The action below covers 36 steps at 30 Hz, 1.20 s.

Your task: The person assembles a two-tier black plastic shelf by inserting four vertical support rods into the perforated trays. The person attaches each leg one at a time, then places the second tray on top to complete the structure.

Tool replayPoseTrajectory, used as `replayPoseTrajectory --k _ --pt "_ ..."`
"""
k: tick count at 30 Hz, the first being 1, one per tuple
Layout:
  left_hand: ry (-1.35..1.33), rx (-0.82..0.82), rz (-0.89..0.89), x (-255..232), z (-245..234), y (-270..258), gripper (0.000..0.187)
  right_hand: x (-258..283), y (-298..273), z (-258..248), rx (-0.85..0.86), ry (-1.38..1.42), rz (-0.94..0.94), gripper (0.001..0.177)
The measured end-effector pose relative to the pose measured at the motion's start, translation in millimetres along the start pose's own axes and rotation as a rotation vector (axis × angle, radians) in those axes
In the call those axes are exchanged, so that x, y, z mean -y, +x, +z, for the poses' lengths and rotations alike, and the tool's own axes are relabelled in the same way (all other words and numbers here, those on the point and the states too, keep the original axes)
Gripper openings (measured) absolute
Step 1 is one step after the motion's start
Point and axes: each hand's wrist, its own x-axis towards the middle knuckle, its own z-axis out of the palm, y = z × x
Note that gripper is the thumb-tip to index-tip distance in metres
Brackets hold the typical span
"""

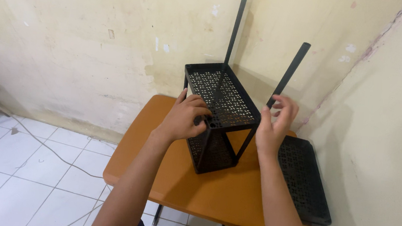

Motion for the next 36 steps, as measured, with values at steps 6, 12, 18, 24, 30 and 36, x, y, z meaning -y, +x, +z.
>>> replayPoseTrajectory --k 6,12,18,24,30,36 --pt "-0.021 -0.011 0.043 -14 6 5 0.037 15 -36 -10 0.252 -0.055 -0.085 0.020" --pt "-0.110 -0.022 0.112 -22 16 11 0.040 10 -52 -14 0.391 -0.106 -0.162 0.024" --pt "-0.075 -0.054 0.131 -30 23 13 0.039 -1 -50 -19 0.392 -0.164 -0.153 0.023" --pt "-0.039 -0.033 0.138 -41 22 15 0.033 -13 -50 -30 0.356 -0.044 -0.118 0.020" --pt "-0.033 -0.048 0.152 -47 26 18 0.030 -64 -49 -75 0.136 -0.101 0.114 0.015" --pt "-0.022 -0.060 0.134 -54 34 21 0.030 -142 -62 -131 0.406 -0.535 0.460 0.024"
